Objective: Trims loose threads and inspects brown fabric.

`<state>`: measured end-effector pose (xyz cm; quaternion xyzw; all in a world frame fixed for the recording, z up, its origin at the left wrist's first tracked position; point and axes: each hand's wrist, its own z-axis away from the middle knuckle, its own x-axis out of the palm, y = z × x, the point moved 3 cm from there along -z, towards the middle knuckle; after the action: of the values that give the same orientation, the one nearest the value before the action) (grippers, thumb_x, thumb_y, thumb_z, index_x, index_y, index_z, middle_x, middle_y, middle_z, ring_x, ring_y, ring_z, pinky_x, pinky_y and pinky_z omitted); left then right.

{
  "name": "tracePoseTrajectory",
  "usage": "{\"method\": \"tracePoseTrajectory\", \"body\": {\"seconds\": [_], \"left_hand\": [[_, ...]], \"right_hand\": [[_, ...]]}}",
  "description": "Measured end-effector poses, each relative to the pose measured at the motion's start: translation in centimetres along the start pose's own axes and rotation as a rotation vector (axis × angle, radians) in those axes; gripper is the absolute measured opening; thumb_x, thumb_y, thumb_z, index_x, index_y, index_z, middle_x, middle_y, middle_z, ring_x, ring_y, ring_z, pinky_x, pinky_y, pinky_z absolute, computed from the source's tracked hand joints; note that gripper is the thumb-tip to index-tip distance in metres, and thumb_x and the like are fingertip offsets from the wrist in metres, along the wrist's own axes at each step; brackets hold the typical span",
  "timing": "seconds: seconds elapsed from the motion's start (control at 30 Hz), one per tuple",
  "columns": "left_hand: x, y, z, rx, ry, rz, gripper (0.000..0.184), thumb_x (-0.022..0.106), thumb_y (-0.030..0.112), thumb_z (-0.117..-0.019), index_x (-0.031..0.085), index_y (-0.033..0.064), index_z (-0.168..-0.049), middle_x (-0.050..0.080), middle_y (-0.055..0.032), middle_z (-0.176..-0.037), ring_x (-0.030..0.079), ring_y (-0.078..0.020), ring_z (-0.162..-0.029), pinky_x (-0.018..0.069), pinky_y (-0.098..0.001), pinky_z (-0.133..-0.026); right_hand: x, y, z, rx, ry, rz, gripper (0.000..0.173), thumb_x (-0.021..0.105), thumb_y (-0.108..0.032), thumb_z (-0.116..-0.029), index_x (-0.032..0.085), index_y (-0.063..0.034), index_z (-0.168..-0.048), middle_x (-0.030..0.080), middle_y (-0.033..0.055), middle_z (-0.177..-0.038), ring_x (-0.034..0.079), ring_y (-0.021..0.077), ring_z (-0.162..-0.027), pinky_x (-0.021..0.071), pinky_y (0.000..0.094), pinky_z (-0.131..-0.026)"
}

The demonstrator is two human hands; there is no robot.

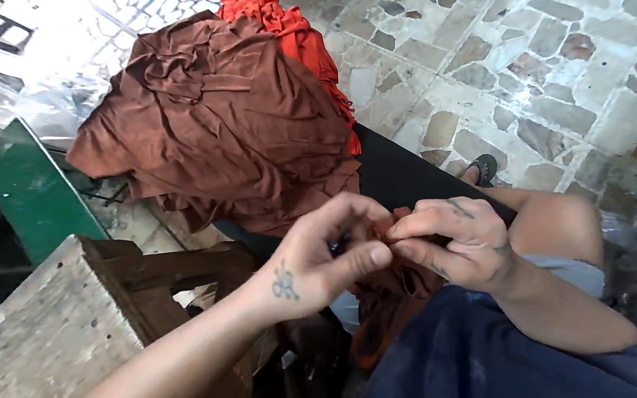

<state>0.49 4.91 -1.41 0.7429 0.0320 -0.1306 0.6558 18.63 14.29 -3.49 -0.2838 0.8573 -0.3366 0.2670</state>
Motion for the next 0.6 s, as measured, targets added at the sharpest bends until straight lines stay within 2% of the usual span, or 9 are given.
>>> {"method": "tracePoseTrajectory", "body": {"seconds": [0.1, 0.2, 0.27, 0.3, 0.37, 0.4, 0.47, 0.53, 0.6], "left_hand": [[0.1, -0.1, -0.1, 0.129, -0.024, -0.159, 0.013, 0.063, 0.019, -0.1009, 0.066, 0.0069, -0.096, 0.064, 0.007, -0.082, 0.057, 0.0064, -0.072, 0.0475, -0.0099, -0.065], [-0.9, 0.3, 0.2, 0.255, 0.018, -0.407, 0.018, 0.06, 0.019, -0.102, 0.069, 0.0049, -0.098, 0.068, 0.0033, -0.085, 0.06, 0.0054, -0.076, 0.0501, -0.0104, -0.069], [-1.2, 0.2, 0.4, 0.198, 0.094, -0.305, 0.021, 0.055, 0.021, -0.1057, 0.069, 0.0061, -0.1, 0.063, 0.0045, -0.078, 0.056, 0.0047, -0.069, 0.0477, -0.0109, -0.064], [-1.5, 0.0, 0.4, 0.101, 0.149, -0.147, 0.023, 0.049, 0.024, -0.1081, 0.067, 0.0096, -0.104, 0.058, 0.0068, -0.073, 0.053, 0.0036, -0.063, 0.0465, -0.0122, -0.059], [-2.2, 0.0, 0.0, -0.085, 0.261, 0.201, 0.031, 0.038, 0.027, -0.1106, 0.066, 0.0145, -0.116, 0.061, 0.0052, -0.074, 0.061, -0.0055, -0.062, 0.0567, -0.0233, -0.06], [-2.6, 0.0, -0.3, -0.142, 0.308, 0.318, 0.034, 0.032, 0.027, -0.1111, 0.062, 0.0152, -0.122, 0.066, 0.0019, -0.08, 0.068, -0.0106, -0.068, 0.0623, -0.0293, -0.066], [-2.9, -0.2, -0.8, -0.218, 0.37, 0.47, 0.04, 0.022, 0.028, -0.1121, 0.053, 0.0183, -0.136, 0.074, -0.0062, -0.096, 0.076, -0.0206, -0.083, 0.0645, -0.039, -0.081], [-3.4, -0.8, -0.9, -0.256, 0.394, 0.52, 0.043, 0.019, 0.03, -0.1123, 0.044, 0.0212, -0.146, 0.075, -0.0122, -0.108, 0.076, -0.0273, -0.094, 0.0625, -0.0433, -0.089], [-4.6, -0.9, -0.9, -0.28, 0.428, 0.484, 0.045, 0.019, 0.031, -0.1122, 0.04, 0.0223, -0.151, 0.074, -0.0134, -0.115, 0.075, -0.0289, -0.1, 0.0609, -0.0436, -0.093]], "right_hand": [[-0.1, -0.2, -0.6, -0.009, -0.049, 0.026, 0.016, 0.068, -0.014, -0.0978, 0.072, 0.0009, -0.095, 0.071, 0.0021, -0.083, 0.064, -0.0032, -0.078, 0.0529, 0.0106, -0.072], [-1.1, 0.2, 0.1, 0.011, -0.096, 0.124, 0.018, 0.068, -0.018, -0.0966, 0.073, -0.001, -0.094, 0.067, 0.0018, -0.079, 0.061, -0.0023, -0.076, 0.0496, 0.0103, -0.069], [-1.9, 0.5, 0.9, 0.035, -0.086, 0.157, 0.017, 0.068, -0.017, -0.0966, 0.071, -0.0015, -0.093, 0.067, 0.001, -0.079, 0.061, -0.0033, -0.076, 0.0498, 0.0096, -0.07], [-2.3, 0.8, 1.2, 0.041, -0.074, 0.174, 0.018, 0.067, -0.019, -0.097, 0.071, -0.0022, -0.092, 0.067, 0.0002, -0.079, 0.06, -0.0041, -0.075, 0.0494, 0.0092, -0.069], [-2.7, 1.1, 1.7, 0.036, -0.05, 0.225, 0.023, 0.066, -0.025, -0.0992, 0.071, -0.0032, -0.095, 0.064, -0.0011, -0.079, 0.057, -0.0045, -0.074, 0.047, 0.009, -0.066], [-2.6, 1.1, 1.8, 0.029, -0.044, 0.243, 0.025, 0.066, -0.028, -0.0998, 0.071, -0.0031, -0.099, 0.064, -0.0005, -0.081, 0.056, -0.0038, -0.074, 0.0468, 0.0093, -0.066], [-2.0, 1.0, 1.7, 0.008, -0.045, 0.255, 0.028, 0.065, -0.029, -0.1007, 0.071, -0.0027, -0.104, 0.063, 0.0015, -0.084, 0.056, -0.0021, -0.074, 0.0472, 0.0104, -0.066], [-1.4, 1.1, 1.5, -0.02, -0.053, 0.25, 0.027, 0.065, -0.028, -0.1005, 0.072, -0.0018, -0.105, 0.065, 0.0039, -0.083, 0.058, 0.0005, -0.073, 0.0484, 0.012, -0.064], [-1.1, 1.4, 1.5, -0.024, -0.062, 0.26, 0.027, 0.063, -0.028, -0.1012, 0.073, -0.0026, -0.105, 0.066, 0.0055, -0.085, 0.059, 0.0026, -0.074, 0.0492, 0.0137, -0.065]]}}
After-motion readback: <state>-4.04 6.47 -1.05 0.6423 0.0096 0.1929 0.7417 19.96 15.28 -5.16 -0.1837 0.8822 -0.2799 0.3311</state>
